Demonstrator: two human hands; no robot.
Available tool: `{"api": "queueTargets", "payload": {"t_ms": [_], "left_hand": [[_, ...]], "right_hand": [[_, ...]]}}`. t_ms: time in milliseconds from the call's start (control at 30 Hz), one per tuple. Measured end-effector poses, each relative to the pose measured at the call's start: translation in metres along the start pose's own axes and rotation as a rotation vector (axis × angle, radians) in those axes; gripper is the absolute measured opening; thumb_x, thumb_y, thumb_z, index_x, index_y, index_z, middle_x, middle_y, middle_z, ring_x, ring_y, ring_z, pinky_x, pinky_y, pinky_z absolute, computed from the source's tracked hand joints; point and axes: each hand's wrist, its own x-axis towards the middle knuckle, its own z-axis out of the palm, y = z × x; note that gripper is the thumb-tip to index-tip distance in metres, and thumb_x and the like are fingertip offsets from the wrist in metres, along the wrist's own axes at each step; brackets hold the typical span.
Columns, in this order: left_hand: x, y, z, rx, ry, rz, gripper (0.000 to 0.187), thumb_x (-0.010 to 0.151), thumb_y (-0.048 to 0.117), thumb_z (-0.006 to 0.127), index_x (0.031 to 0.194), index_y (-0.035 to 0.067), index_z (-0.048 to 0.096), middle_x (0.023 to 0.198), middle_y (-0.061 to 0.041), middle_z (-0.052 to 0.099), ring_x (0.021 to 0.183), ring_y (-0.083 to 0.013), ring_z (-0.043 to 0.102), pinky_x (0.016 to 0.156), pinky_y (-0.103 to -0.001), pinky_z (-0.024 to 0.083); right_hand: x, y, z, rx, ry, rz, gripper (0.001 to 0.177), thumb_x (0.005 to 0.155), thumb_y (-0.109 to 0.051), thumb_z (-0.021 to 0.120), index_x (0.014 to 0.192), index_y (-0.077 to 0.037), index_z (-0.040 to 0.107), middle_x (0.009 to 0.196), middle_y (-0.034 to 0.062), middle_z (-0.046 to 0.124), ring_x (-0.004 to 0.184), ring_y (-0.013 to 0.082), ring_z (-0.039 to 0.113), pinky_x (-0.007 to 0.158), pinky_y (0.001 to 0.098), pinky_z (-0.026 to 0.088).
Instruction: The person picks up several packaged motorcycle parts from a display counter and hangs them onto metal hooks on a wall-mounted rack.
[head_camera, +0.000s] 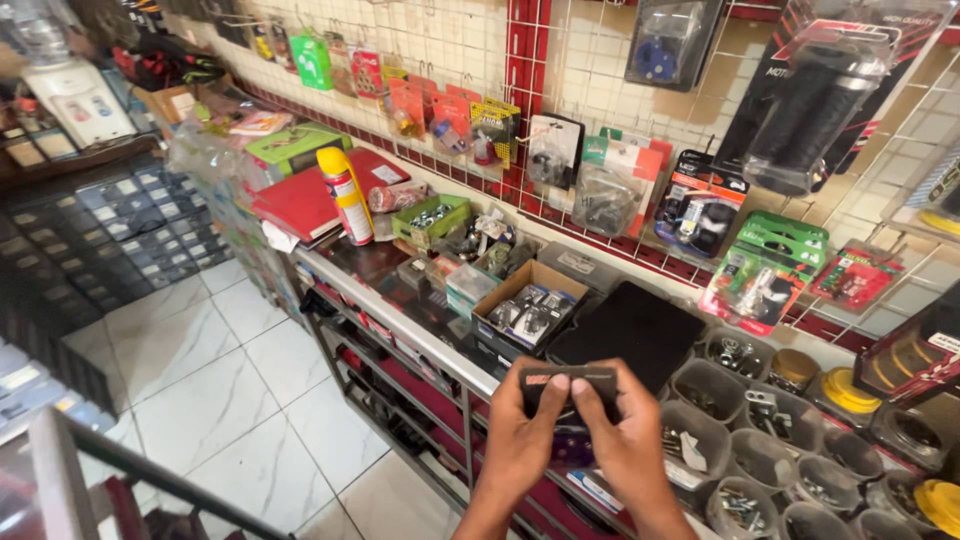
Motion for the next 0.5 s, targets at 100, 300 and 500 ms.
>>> {"api": "queueTargets", "payload": {"t_ms": [100,300,500], "left_hand": [[0.019,0.011,-0.006,-0.059,-0.056,0.036,0.017,0.101,0.016,0.067,0.094,0.001,0.063,0.081,-0.001,0.060,0.077,-0.0064,0.053,0.069,-0.026,0.048],[0.070,0.026,-0.007,-0.024,-0.126,0.084,0.017,0.098,0.019,0.067,0.100,0.002,0.061,0.083,0.000,0.064,0.080,-0.0060,0.057,0.071,-0.026,0.051],[0.126,0.035,0.008,-0.067,-0.185,0.183,0.019,0.101,0.020,0.067,0.101,0.002,0.062,0.088,-0.002,0.066,0.084,-0.0064,0.057,0.075,-0.027,0.051]], "right_hand": [[0.019,-0.004,0.006,-0.032,0.022,-0.026,0.010,0.097,-0.012,0.067,0.097,-0.003,0.065,0.082,-0.0006,0.067,0.078,0.0036,0.057,0.068,0.0235,0.049],[0.067,-0.008,0.017,-0.073,0.109,-0.156,0.010,0.097,-0.012,0.066,0.097,-0.002,0.065,0.085,-0.0011,0.067,0.082,0.0031,0.058,0.073,0.0218,0.050],[0.111,-0.026,0.021,-0.091,0.228,-0.220,0.008,0.100,-0.008,0.066,0.099,-0.001,0.064,0.084,-0.0004,0.064,0.080,0.0035,0.054,0.071,0.0218,0.048]]}}
